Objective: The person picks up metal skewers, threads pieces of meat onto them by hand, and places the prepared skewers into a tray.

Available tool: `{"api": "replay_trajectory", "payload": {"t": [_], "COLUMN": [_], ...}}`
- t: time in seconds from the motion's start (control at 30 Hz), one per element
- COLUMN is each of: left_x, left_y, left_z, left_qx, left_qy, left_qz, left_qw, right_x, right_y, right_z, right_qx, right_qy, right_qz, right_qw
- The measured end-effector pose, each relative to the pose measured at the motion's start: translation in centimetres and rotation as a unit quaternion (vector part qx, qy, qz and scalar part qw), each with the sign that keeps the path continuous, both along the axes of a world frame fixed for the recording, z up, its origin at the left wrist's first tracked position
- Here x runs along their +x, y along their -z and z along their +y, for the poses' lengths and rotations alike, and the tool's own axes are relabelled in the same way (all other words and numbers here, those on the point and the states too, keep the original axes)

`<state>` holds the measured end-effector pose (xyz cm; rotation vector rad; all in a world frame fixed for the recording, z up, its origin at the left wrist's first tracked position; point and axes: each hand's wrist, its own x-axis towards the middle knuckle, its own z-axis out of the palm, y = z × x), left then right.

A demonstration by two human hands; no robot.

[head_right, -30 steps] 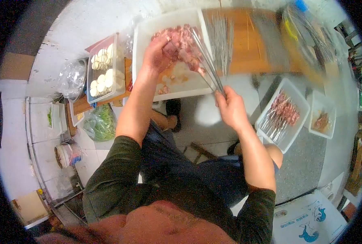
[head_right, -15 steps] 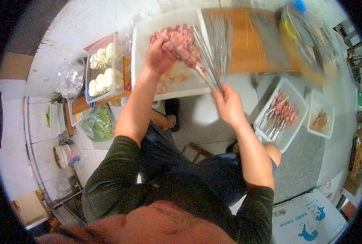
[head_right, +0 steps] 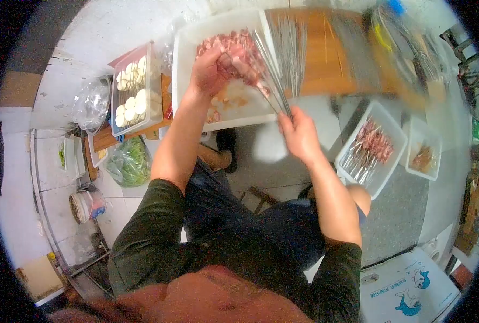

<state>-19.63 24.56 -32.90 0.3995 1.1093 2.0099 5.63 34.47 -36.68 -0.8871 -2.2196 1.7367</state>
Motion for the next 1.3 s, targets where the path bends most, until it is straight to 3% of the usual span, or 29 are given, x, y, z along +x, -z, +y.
{"api": "replay_trajectory", "payload": {"t": [0.17, 0.37, 0.97, 1.07, 1.13, 1.3], "left_x": [-0.8, -1.1, 1.5, 1.2, 1.3, 1.3], "left_y": [1.9, 2.9, 0.8, 1.4, 0.6, 1.8], "left_z": [0.3, 0.3, 0.7, 1.1, 0.7, 0.9], "left_qx": [0.042, 0.012, -0.041, -0.027, 0.009, -0.048], "left_qy": [-0.023, 0.051, 0.035, 0.009, 0.051, 0.047], "left_qz": [-0.023, 0.02, 0.03, -0.027, -0.049, 0.053], "left_qw": [0.999, 0.998, 0.998, 0.999, 0.997, 0.996], "right_x": [-0.4, -1.2, -2.2, -2.2, -2.3, -2.2], "right_y": [-0.2, 0.0, 0.5, -0.1, 0.0, 0.6], "right_z": [-0.3, -0.8, -0.7, -0.6, -0.5, -0.6], "right_qx": [0.001, -0.038, -0.08, -0.084, -0.079, -0.071], "right_qy": [0.001, -0.009, 0.02, 0.023, 0.024, 0.027], "right_qz": [-0.007, 0.037, 0.043, 0.057, 0.058, 0.059], "right_qw": [1.0, 0.999, 0.996, 0.995, 0.995, 0.995]}}
